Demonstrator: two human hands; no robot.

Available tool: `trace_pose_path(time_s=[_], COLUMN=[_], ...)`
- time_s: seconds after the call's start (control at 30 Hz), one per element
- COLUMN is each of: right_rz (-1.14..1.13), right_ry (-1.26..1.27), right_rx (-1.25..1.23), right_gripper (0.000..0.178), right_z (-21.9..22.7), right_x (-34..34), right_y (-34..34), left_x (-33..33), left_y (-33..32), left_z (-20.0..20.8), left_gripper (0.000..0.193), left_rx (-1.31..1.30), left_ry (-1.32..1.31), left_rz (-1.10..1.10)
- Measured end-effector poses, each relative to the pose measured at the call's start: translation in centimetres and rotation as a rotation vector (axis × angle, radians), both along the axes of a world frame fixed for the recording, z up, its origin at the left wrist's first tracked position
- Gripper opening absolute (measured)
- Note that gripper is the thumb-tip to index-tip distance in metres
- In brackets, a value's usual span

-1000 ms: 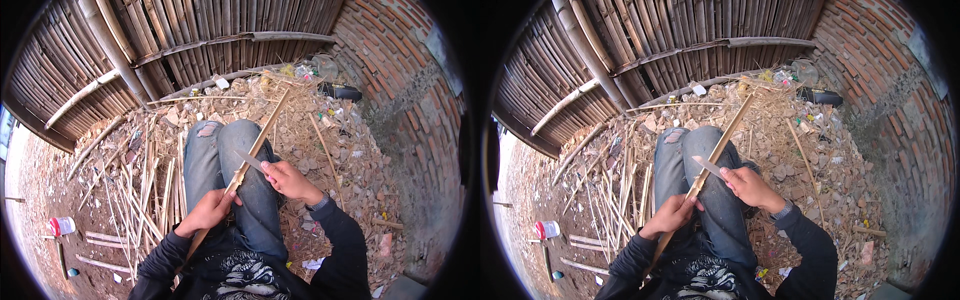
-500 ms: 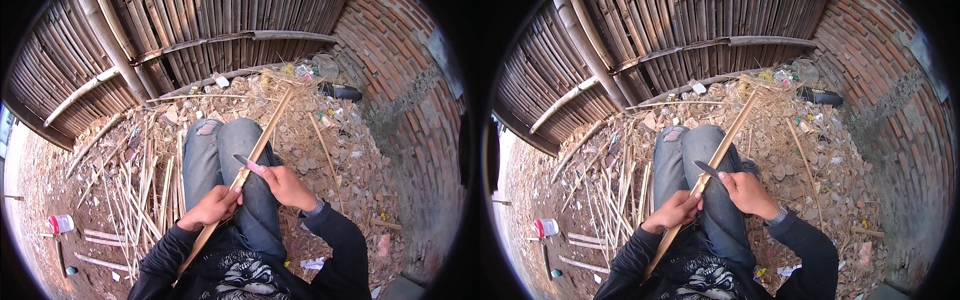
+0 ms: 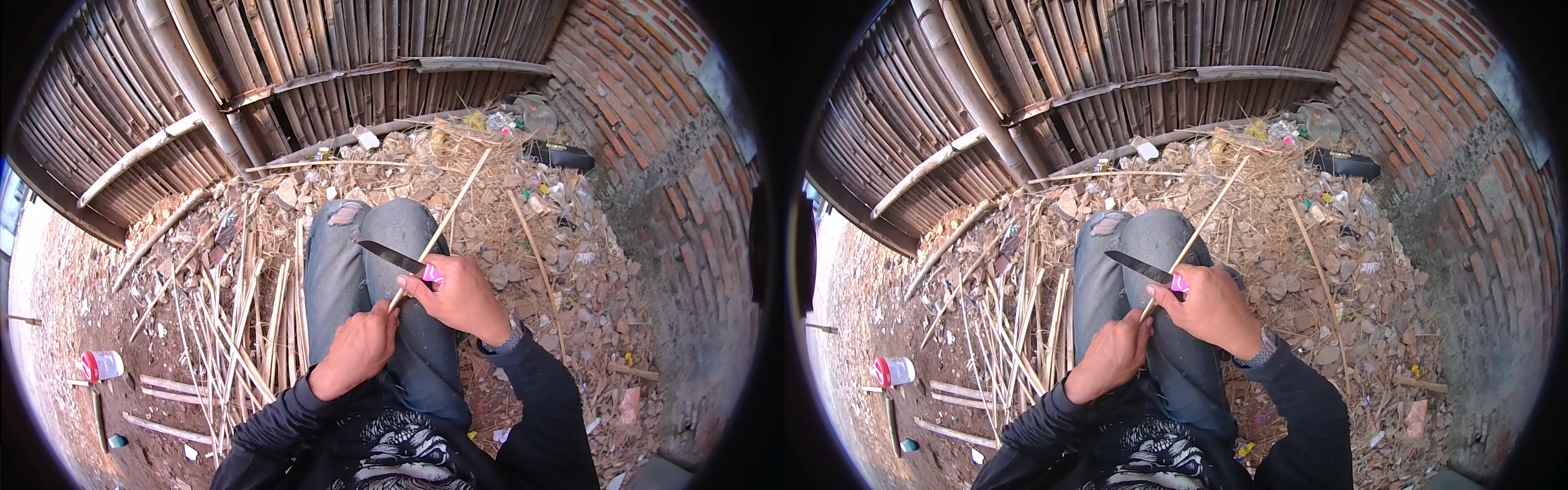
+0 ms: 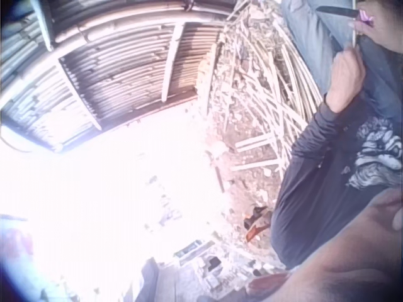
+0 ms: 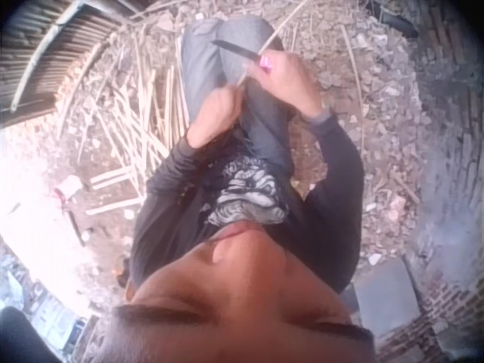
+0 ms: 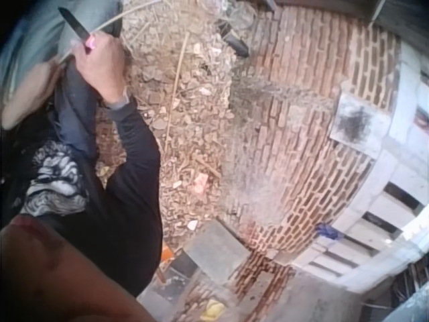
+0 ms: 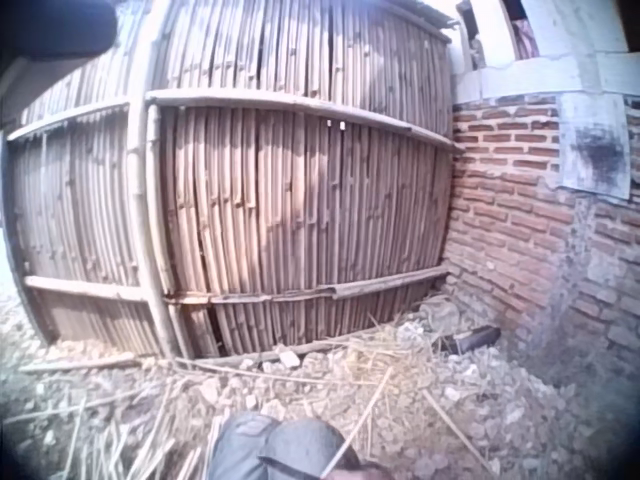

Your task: The person uses a small knife to shave and smooth the edges of a thin bamboo strip while sitting on a stool.

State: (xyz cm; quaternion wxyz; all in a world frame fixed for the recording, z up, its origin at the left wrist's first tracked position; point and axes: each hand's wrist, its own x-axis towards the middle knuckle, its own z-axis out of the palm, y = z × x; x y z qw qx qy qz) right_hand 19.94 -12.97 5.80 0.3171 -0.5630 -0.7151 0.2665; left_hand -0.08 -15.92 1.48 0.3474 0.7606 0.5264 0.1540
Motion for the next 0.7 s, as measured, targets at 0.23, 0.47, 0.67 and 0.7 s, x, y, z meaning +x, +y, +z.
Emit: trace_pose_path(time_s=[0.23,0.47,0.67,0.7], right_rz=[0.057,0.234,0.160,0.069], right_ry=[0.060,-0.004,0.634,0.558], right_rx=[0.029,0.059,-0.179,-0.139], right_gripper=[0.026,0.013,0.018,0.019], right_z=[-0.3,-0.8,0.7,-0.1], right_x=[0.2,1.1,0.3,2.4], right_y=[0.2,0.6,-0.5,0.6], left_x=[0.4,-0.5,-1.6,-1.8], left_y=[0.1,1.2,3.2,3.3], left_z=[0.2,-1.1,-1.8,-1.7], left_gripper=[0.021,0.024,0.045,0.048], left_rx=[0.028,-0.066,-0.462,-0.508], left_ry=[0.065,-0.253,-0.397,-0.439], left_rz=[0.009,-0.119,-0.081,-0.126])
